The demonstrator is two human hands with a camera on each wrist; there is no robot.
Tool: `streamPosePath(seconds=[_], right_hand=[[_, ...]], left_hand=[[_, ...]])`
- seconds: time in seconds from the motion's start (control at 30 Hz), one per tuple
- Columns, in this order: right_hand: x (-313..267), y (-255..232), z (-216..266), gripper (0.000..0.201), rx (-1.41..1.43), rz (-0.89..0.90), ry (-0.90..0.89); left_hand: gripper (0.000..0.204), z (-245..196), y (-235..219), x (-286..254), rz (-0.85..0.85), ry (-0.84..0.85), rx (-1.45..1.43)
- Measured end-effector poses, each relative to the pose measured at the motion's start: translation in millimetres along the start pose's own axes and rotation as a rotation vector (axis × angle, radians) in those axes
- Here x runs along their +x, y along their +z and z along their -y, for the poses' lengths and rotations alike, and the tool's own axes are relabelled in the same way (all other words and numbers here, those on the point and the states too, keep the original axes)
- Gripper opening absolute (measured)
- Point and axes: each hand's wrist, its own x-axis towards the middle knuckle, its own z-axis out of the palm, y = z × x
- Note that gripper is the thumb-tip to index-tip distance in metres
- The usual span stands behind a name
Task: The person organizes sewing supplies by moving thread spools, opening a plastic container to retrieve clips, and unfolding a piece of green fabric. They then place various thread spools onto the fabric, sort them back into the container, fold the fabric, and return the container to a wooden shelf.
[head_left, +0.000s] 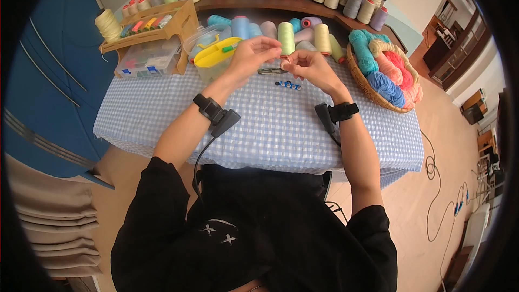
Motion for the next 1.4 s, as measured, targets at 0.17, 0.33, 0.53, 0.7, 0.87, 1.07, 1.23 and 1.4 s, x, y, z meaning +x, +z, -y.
streamPosePath(seconds=[0.17,0.33,0.53,0.7,0.87,1.07,1.23,1.4], right_hand=[[-0.7,1.4,2.2,0.025,0.016,-0.008,-0.009],[0.7,0.4,-1.0,0.024,0.018,0.006,-0.005],[-0.7,0.6,1.5,0.024,0.015,0.008,-0.01],[-1.0,0.4,2.1,0.024,0.011,-0.019,-0.012],[-3.2,-0.8,7.9,0.023,-0.048,-0.052,0.003],[-0.7,-1.7,3.8,0.026,-0.032,-0.04,-0.026],[-0.1,-3.7,2.7,0.025,-0.051,0.012,-0.015],[-1.5,0.6,5.3,0.023,-0.019,0.03,-0.035]], left_hand=[[0.023,-2.9,-1.1,-0.3,-0.057,0.036,-0.009],[0.02,-4.9,-0.8,-0.3,-0.146,0.076,-0.033],[0.016,-10.0,-14.0,6.0,-0.422,0.203,-0.138],[0.015,-23.1,-34.2,12.4,-0.602,0.377,-0.217],[0.013,-27.6,-51.5,17.1,-0.766,0.469,-0.216],[0.018,-20.2,-39.3,14.8,-0.318,0.465,0.186],[0.039,-25.4,-2.3,-8.6,0.371,0.198,0.412],[0.038,-21.4,1.0,-7.7,0.397,0.02,0.378]])
